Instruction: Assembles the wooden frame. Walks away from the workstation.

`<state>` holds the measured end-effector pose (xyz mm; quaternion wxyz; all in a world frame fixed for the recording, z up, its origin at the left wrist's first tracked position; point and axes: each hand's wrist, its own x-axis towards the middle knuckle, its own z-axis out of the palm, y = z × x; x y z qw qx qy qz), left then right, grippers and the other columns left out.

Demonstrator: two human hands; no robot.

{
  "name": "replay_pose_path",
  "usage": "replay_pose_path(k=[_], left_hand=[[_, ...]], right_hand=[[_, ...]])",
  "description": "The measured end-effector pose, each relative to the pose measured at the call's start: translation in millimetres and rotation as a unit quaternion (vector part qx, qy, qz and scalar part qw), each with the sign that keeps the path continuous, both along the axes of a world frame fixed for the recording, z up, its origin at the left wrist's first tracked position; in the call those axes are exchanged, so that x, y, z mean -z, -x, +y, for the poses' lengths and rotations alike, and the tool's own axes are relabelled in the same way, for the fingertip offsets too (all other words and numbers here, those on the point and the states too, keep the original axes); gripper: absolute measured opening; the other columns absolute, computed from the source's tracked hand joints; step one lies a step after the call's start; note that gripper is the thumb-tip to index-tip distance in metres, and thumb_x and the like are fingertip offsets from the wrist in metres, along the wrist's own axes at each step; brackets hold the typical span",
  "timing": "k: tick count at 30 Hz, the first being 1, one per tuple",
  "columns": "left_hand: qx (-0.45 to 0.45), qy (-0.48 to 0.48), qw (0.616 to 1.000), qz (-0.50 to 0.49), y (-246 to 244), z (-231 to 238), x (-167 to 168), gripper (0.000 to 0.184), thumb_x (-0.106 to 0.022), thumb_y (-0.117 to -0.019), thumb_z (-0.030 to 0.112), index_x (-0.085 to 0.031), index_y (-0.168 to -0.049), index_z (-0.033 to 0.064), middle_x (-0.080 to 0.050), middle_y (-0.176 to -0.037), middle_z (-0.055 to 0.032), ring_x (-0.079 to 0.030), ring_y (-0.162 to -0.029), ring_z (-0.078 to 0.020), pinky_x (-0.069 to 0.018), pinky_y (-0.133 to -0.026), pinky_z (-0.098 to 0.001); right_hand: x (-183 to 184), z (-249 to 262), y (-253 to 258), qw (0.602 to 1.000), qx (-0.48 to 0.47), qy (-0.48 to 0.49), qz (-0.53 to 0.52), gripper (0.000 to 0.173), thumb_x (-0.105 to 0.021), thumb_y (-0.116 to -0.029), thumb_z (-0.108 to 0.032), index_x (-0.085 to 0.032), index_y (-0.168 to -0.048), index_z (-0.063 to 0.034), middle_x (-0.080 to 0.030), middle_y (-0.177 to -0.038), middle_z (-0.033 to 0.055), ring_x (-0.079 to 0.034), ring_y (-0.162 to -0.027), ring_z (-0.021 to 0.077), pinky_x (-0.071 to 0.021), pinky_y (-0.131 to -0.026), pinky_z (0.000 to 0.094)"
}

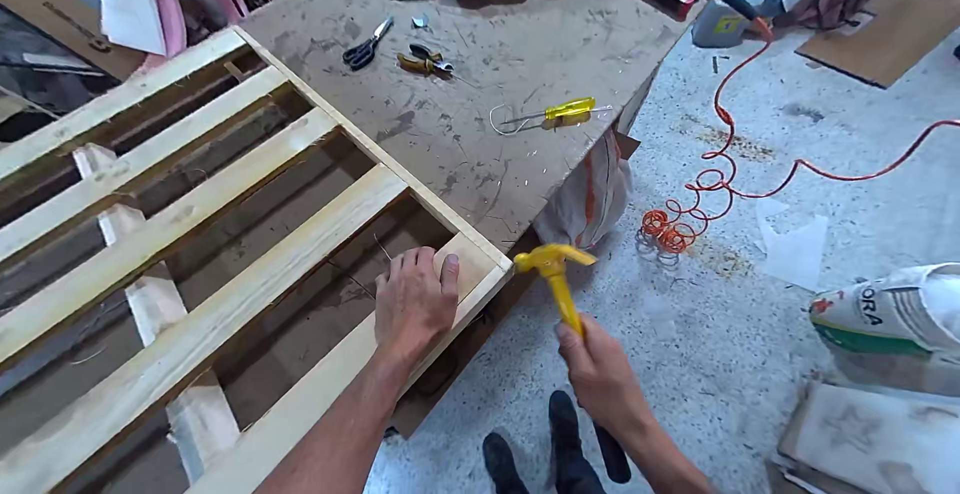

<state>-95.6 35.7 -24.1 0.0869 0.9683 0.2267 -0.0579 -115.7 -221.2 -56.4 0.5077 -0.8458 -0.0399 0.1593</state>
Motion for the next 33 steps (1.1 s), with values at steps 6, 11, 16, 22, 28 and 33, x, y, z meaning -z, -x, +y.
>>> replay_pose_path(k=[6,11,16,22,28,33], left_hand=[[-0.001,-0.013,1.000,-0.006,-2,2,4,0.065,-0.025,-0.1044,0.058,-0.066,-0.128,0.0130,-0.063,-0.135,-0.0109,-0.056,-0.130,-0.0324,-0.0468,-0.099,-0.0576],[-0.008,-0.019,1.000,0.001,-3,1,4,0.066,-0.024,-0.1043,0.058,-0.066,-0.128,0.0125,-0.063,-0.136,-0.0103,-0.056,-0.130,-0.0322,-0.0475,-0.098,-0.0571],[-0.011,-0.013,1.000,0.004,-2,0,1,0.067,-0.025,-0.1044,0.058,-0.066,-0.128,0.0115,-0.063,-0.135,-0.0117,-0.057,-0.128,-0.0338,-0.0483,-0.096,-0.0576],[-0.001,-0.022,1.000,0.000,-1,2,0,0.070,-0.022,-0.1026,0.058,-0.067,-0.127,0.0092,-0.065,-0.131,-0.0155,-0.060,-0.123,-0.0374,-0.0499,-0.092,-0.0610],[0.015,-0.041,0.999,-0.013,-1,5,3,0.069,-0.021,-0.1030,0.056,-0.066,-0.123,0.0068,-0.067,-0.121,-0.0193,-0.063,-0.115,-0.0412,-0.0507,-0.086,-0.0659],[0.017,-0.051,0.999,-0.007,-3,4,2,0.071,-0.017,-0.1035,0.056,-0.064,-0.121,0.0058,-0.066,-0.114,-0.0202,-0.064,-0.110,-0.0428,-0.0499,-0.082,-0.0673]], right_hand=[[-24,-29,-51,0.977,-0.097,-0.060,0.181,0.038,-0.041,-0.1067,-0.042,-0.059,-0.107,-0.0092,-0.054,-0.068,0.0026,-0.051,-0.046,0.0161,-0.0491,-0.044,0.0352],[-52,-36,-116,0.947,-0.199,-0.001,0.252,0.031,-0.039,-0.1113,-0.036,-0.056,-0.107,-0.0102,-0.053,-0.066,0.0051,-0.049,-0.043,0.0149,-0.0483,-0.042,0.0301],[-44,-37,-118,0.960,-0.155,-0.095,0.214,0.036,-0.036,-0.1086,-0.042,-0.054,-0.104,-0.0110,-0.053,-0.063,0.0050,-0.051,-0.041,0.0160,-0.0502,-0.040,0.0323],[1,5,-15,0.915,0.062,-0.304,0.259,0.033,-0.032,-0.1092,-0.035,-0.049,-0.102,-0.0080,-0.051,-0.061,-0.0035,-0.048,-0.039,0.0098,-0.0503,-0.036,0.0301],[12,28,12,0.889,0.132,-0.350,0.262,0.031,-0.034,-0.1090,-0.033,-0.049,-0.107,-0.0054,-0.050,-0.062,-0.0018,-0.048,-0.040,0.0116,-0.0512,-0.037,0.0320],[26,36,13,0.869,0.170,-0.370,0.282,0.031,-0.033,-0.1095,-0.031,-0.049,-0.102,-0.0058,-0.049,-0.062,-0.0011,-0.048,-0.040,0.0119,-0.0516,-0.038,0.0313]])
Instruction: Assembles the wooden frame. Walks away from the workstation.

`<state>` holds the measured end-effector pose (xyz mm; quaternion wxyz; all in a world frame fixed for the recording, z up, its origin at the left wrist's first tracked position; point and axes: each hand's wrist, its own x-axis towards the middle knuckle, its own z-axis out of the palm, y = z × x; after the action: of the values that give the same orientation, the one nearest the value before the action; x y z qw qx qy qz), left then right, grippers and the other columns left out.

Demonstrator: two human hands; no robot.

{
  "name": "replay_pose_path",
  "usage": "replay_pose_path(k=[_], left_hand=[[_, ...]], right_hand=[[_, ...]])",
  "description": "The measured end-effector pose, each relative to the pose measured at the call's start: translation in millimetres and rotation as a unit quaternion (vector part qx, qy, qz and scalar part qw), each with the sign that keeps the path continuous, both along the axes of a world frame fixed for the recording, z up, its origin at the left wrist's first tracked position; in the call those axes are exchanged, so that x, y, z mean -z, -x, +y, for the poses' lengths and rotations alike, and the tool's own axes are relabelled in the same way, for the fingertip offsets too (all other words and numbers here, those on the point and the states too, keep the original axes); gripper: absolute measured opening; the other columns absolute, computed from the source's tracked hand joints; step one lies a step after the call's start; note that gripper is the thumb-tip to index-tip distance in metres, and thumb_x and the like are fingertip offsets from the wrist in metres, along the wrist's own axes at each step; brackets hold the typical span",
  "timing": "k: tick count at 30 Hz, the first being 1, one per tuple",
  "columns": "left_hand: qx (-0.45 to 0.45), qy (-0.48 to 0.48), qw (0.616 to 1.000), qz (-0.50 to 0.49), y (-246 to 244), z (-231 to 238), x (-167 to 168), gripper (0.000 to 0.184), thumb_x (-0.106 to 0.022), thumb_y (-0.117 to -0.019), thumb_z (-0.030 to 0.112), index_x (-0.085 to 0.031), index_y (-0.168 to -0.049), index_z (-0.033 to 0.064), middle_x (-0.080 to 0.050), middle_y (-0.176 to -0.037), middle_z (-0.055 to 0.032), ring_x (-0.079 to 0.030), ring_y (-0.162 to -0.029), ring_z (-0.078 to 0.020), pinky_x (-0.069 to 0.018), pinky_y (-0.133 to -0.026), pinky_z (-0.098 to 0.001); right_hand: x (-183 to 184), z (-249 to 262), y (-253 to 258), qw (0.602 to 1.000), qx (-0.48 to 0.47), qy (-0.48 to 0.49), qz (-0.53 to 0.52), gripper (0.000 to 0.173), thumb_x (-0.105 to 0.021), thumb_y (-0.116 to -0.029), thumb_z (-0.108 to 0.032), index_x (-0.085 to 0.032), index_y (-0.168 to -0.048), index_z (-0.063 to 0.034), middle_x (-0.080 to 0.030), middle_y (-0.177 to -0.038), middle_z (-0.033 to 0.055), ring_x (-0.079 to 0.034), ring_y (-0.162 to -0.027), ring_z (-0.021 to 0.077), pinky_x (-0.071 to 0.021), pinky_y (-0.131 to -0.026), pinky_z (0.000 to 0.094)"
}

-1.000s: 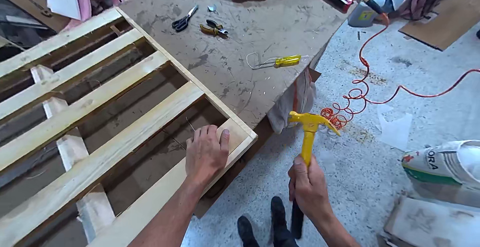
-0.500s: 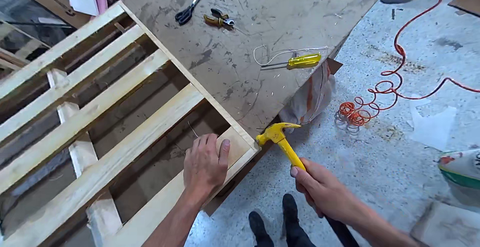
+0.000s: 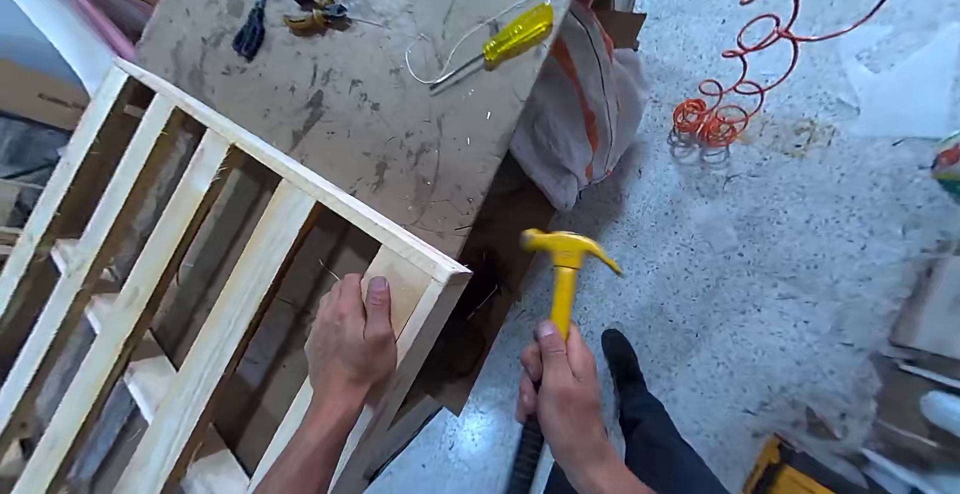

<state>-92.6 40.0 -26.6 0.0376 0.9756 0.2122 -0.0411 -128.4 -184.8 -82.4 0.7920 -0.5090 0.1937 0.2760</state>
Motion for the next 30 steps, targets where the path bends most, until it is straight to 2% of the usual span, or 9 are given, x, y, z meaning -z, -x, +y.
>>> replay_pose_path(k=[3,6,9,11,15,21,24,27,30], left_hand=[[-0.001,-0.005,1.000,0.003,-1,-1,-1,0.070,-0.017,-0.1037,0.055,-0.063,-0.118,0.0043,-0.066,-0.109,-0.0209,-0.064,-0.107,-0.0432,-0.0496,-0.080,-0.0677],[-0.005,0.000,1.000,0.005,0,-1,-2,0.068,-0.019,-0.1044,0.052,-0.062,-0.121,0.0032,-0.066,-0.110,-0.0223,-0.064,-0.107,-0.0427,-0.0487,-0.082,-0.0685],[-0.010,0.003,1.000,0.001,-1,-1,-1,0.072,-0.016,-0.1036,0.056,-0.061,-0.122,0.0031,-0.066,-0.109,-0.0214,-0.065,-0.106,-0.0391,-0.0491,-0.084,-0.0666],[-0.013,0.006,1.000,0.000,1,0,-1,0.073,-0.015,-0.1032,0.058,-0.060,-0.121,0.0033,-0.065,-0.105,-0.0193,-0.066,-0.103,-0.0360,-0.0499,-0.082,-0.0645],[-0.015,0.014,1.000,-0.002,2,2,0,0.070,-0.016,-0.1032,0.058,-0.060,-0.115,0.0039,-0.063,-0.095,-0.0143,-0.066,-0.091,-0.0300,-0.0510,-0.074,-0.0592],[-0.035,0.011,0.999,-0.006,9,-4,-3,0.072,-0.016,-0.1026,0.061,-0.061,-0.118,0.0064,-0.064,-0.090,-0.0085,-0.067,-0.084,-0.0216,-0.0530,-0.071,-0.0518],[-0.035,0.006,0.999,0.000,8,-4,-3,0.072,-0.016,-0.1026,0.061,-0.060,-0.120,0.0063,-0.064,-0.093,-0.0081,-0.066,-0.087,-0.0208,-0.0529,-0.073,-0.0508],[-0.026,0.003,1.000,-0.005,7,-3,-1,0.073,-0.015,-0.1031,0.061,-0.061,-0.120,0.0064,-0.065,-0.093,-0.0071,-0.066,-0.087,-0.0178,-0.0536,-0.073,-0.0476],[-0.025,0.009,1.000,-0.008,9,-2,-2,0.072,-0.016,-0.1036,0.060,-0.061,-0.118,0.0059,-0.064,-0.092,-0.0064,-0.065,-0.086,-0.0156,-0.0534,-0.074,-0.0452]], right_hand=[[13,0,0,0.996,-0.082,-0.035,0.028,0.033,-0.038,-0.1069,-0.035,-0.054,-0.108,-0.0065,-0.050,-0.066,0.0000,-0.049,-0.043,0.0136,-0.0497,-0.041,0.0328],[20,3,1,0.989,0.018,-0.117,0.091,0.031,-0.030,-0.1113,-0.029,-0.047,-0.103,-0.0044,-0.048,-0.061,0.0002,-0.048,-0.039,0.0112,-0.0514,-0.037,0.0289],[34,-14,-8,0.967,-0.086,-0.190,0.145,0.032,-0.031,-0.1111,-0.032,-0.052,-0.110,-0.0065,-0.048,-0.061,-0.0018,-0.045,-0.039,0.0089,-0.0472,-0.037,0.0260],[49,-24,-16,0.959,-0.066,-0.213,0.174,0.035,-0.029,-0.1122,-0.032,-0.052,-0.109,-0.0061,-0.047,-0.061,-0.0013,-0.044,-0.038,0.0074,-0.0470,-0.036,0.0242],[94,-53,-67,0.920,-0.298,-0.224,0.119,0.034,-0.032,-0.1118,-0.039,-0.053,-0.105,-0.0136,-0.043,-0.062,-0.0052,-0.040,-0.041,0.0024,-0.0426,-0.039,0.0183],[99,-75,-122,0.889,-0.410,-0.203,0.023,0.035,-0.036,-0.1105,-0.040,-0.055,-0.101,-0.0128,-0.042,-0.057,-0.0032,-0.040,-0.037,0.0040,-0.0408,-0.034,0.0202],[94,-72,-128,0.920,-0.357,-0.161,0.027,0.038,-0.033,-0.1119,-0.041,-0.052,-0.099,-0.0105,-0.041,-0.055,-0.0008,-0.039,-0.035,0.0063,-0.0420,-0.034,0.0223],[94,-68,-103,0.899,-0.385,-0.201,0.052,0.033,-0.035,-0.1101,-0.041,-0.053,-0.103,-0.0143,-0.044,-0.061,-0.0026,-0.043,-0.041,0.0061,-0.0447,-0.039,0.0218],[63,-40,-45,0.945,-0.144,-0.254,0.149,0.030,-0.028,-0.1095,-0.033,-0.048,-0.104,-0.0110,-0.049,-0.061,-0.0041,-0.047,-0.039,0.0055,-0.0487,-0.037,0.0227]])
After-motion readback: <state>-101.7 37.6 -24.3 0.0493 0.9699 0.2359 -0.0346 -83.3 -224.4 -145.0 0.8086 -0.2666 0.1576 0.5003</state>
